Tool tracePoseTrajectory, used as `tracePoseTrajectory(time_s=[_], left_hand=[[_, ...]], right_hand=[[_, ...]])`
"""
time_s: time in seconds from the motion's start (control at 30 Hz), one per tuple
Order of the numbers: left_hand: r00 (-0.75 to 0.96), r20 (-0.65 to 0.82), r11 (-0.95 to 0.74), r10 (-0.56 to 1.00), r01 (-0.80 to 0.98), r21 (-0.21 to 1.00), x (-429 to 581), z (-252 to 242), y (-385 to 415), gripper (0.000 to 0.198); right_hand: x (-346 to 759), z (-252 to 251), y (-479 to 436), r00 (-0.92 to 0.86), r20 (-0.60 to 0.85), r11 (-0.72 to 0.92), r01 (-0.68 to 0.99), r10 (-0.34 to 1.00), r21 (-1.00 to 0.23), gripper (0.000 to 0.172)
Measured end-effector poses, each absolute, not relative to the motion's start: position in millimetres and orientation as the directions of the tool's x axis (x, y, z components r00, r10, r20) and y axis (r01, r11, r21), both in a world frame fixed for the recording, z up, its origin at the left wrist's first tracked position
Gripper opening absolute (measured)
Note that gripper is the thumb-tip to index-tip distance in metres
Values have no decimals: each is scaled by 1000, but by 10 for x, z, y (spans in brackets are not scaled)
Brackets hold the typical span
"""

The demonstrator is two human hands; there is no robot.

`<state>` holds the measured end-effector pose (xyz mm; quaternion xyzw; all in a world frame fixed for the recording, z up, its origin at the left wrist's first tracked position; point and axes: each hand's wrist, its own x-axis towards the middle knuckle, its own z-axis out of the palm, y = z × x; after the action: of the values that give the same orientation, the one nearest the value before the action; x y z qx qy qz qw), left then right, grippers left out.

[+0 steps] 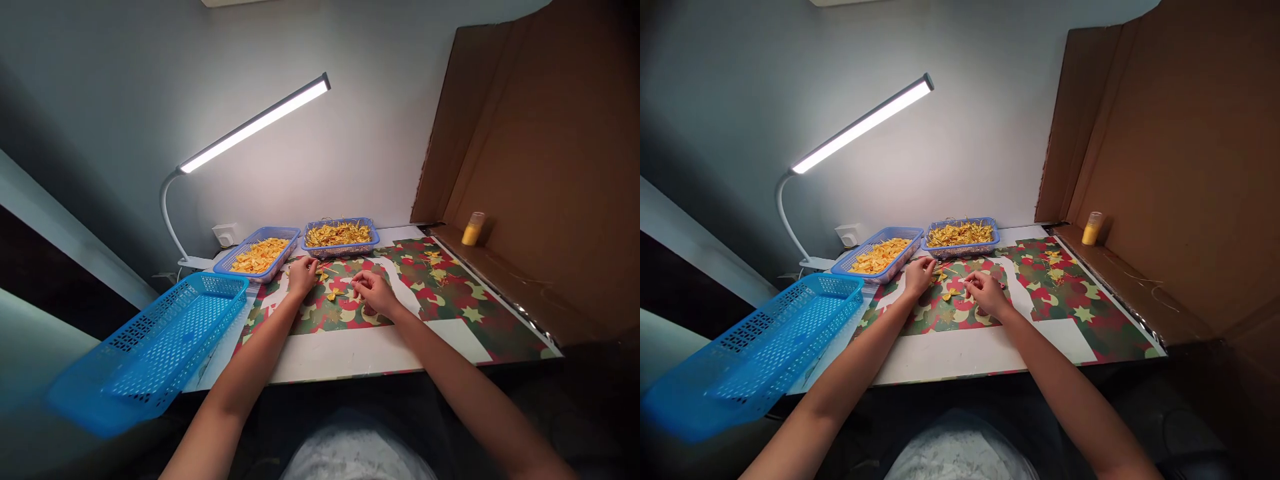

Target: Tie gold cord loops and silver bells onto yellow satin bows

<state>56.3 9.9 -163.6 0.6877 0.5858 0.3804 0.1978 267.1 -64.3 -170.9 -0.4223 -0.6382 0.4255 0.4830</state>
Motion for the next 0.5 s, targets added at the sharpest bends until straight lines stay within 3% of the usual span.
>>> tracePoseTrajectory(time_s=[0.2,0.5], left_hand=[[118,232,-256,966,277,926,925,-1709,-297,31],[124,169,-175,978,40,984,1012,-1658,-455,36]], right_hand=[[2657,-1685,-667,-126,279,298,174,952,-939,20],[2651,-1644,-694,-105,289,305,202,952,-931,23]])
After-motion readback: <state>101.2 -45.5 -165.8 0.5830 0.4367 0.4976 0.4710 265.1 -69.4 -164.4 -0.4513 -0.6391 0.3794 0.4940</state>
